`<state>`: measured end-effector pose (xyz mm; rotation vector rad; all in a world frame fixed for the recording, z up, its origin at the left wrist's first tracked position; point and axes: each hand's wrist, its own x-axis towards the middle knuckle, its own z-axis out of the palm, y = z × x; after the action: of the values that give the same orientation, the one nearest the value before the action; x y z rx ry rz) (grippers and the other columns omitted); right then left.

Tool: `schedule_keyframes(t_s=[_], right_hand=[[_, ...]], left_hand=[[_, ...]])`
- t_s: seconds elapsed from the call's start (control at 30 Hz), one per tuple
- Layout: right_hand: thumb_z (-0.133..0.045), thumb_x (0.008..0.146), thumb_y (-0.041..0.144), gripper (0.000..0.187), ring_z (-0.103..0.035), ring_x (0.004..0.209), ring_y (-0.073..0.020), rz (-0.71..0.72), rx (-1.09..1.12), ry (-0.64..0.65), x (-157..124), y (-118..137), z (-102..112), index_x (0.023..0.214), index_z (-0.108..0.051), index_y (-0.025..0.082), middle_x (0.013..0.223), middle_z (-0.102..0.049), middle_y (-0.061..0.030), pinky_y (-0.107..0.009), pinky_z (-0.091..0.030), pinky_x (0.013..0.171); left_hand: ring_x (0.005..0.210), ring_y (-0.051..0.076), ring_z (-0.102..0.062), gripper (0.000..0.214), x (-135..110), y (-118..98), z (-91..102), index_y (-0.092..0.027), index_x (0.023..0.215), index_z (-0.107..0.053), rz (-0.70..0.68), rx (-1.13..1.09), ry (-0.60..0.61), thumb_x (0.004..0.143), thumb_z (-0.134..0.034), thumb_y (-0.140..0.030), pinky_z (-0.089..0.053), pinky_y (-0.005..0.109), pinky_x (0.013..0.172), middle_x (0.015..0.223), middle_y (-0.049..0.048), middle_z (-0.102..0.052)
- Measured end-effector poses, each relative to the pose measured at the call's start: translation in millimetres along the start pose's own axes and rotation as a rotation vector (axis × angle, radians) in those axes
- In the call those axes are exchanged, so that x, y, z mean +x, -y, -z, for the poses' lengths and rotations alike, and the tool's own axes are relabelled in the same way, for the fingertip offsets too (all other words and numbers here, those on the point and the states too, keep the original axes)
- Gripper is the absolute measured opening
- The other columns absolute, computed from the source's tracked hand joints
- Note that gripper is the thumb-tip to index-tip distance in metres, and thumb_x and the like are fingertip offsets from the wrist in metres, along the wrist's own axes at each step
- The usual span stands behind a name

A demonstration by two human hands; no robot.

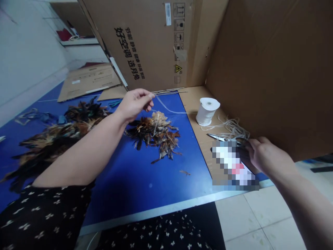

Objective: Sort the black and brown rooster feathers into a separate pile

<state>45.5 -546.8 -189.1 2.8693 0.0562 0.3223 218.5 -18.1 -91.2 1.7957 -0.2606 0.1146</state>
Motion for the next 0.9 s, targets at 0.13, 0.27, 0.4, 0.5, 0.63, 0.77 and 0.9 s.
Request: schedule_keyframes(t_s=[0.13,0.27,0.4,0.5,0.63,0.77,0.9], right_hand=[[-0.041,0.118,0.043,0.044,-0.075,0.1,-0.0284,-0.049,0.016,-0.045,20,9,29,0.127,-0.08,0.024,0.135,-0.074,-0.0117,-0.037,-0.053,0.07],[-0.054,0.115,0.04,0.04,-0.074,0.111,-0.0306,-0.126,0.106,0.092,66,19,34,0.141,-0.079,0.021,0.142,-0.072,-0.0145,-0.036,-0.052,0.078],[-0.061,0.115,0.036,0.039,-0.073,0.109,-0.0268,-0.126,0.157,0.114,117,28,18,0.145,-0.077,0.018,0.143,-0.073,-0.0173,-0.034,-0.049,0.082],[-0.067,0.113,0.039,0.036,-0.072,0.093,-0.022,-0.154,0.202,0.129,147,36,1,0.131,-0.08,0.01,0.124,-0.078,-0.0218,-0.032,-0.048,0.077],[-0.081,0.107,0.045,0.034,-0.065,0.072,-0.0149,-0.207,0.293,0.171,169,43,-13,0.094,-0.073,0.015,0.087,-0.072,-0.0032,-0.029,-0.055,0.075],[-0.084,0.106,0.033,0.027,-0.062,0.066,-0.0141,-0.268,0.428,0.124,169,47,1,0.088,-0.072,0.017,0.075,-0.065,0.0027,-0.028,-0.055,0.073],[-0.081,0.102,0.02,0.007,-0.059,0.062,-0.0147,-0.298,0.616,-0.023,152,55,40,0.101,-0.081,0.013,0.072,-0.071,-0.0042,-0.028,-0.045,0.063]], left_hand=[[0.105,0.026,-0.075,0.026,-50,-1,-12.0,-0.018,0.109,-0.077,-0.385,0.437,-0.025,0.099,-0.074,-0.042,-0.064,0.044,0.097,0.109,0.0122,-0.078],[0.142,0.033,-0.065,0.037,-94,0,-26.1,-0.019,0.135,-0.072,-0.654,0.593,-0.147,0.101,-0.069,-0.033,-0.054,0.057,0.122,0.143,0.0184,-0.069],[0.132,0.033,-0.072,0.028,-134,2,-36.0,-0.023,0.129,-0.074,-0.758,0.557,-0.045,0.102,-0.07,-0.027,-0.058,0.058,0.115,0.135,0.0178,-0.074],[0.12,0.031,-0.076,0.026,-161,2,-38.4,-0.027,0.126,-0.075,-0.775,0.532,0.034,0.1,-0.072,-0.022,-0.062,0.056,0.107,0.128,0.015,-0.078],[0.111,0.027,-0.078,0.023,-190,4,-33.8,-0.029,0.12,-0.076,-0.737,0.508,0.117,0.1,-0.07,-0.019,-0.065,0.053,0.101,0.121,0.0106,-0.082],[0.106,0.025,-0.079,0.018,-206,10,-21.0,-0.027,0.114,-0.077,-0.713,0.493,0.121,0.1,-0.069,-0.017,-0.066,0.051,0.099,0.115,0.0097,-0.083],[0.104,0.024,-0.079,0.016,-214,19,-5.7,-0.026,0.113,-0.077,-0.692,0.462,0.074,0.101,-0.07,-0.017,-0.066,0.049,0.097,0.112,0.0094,-0.083]])
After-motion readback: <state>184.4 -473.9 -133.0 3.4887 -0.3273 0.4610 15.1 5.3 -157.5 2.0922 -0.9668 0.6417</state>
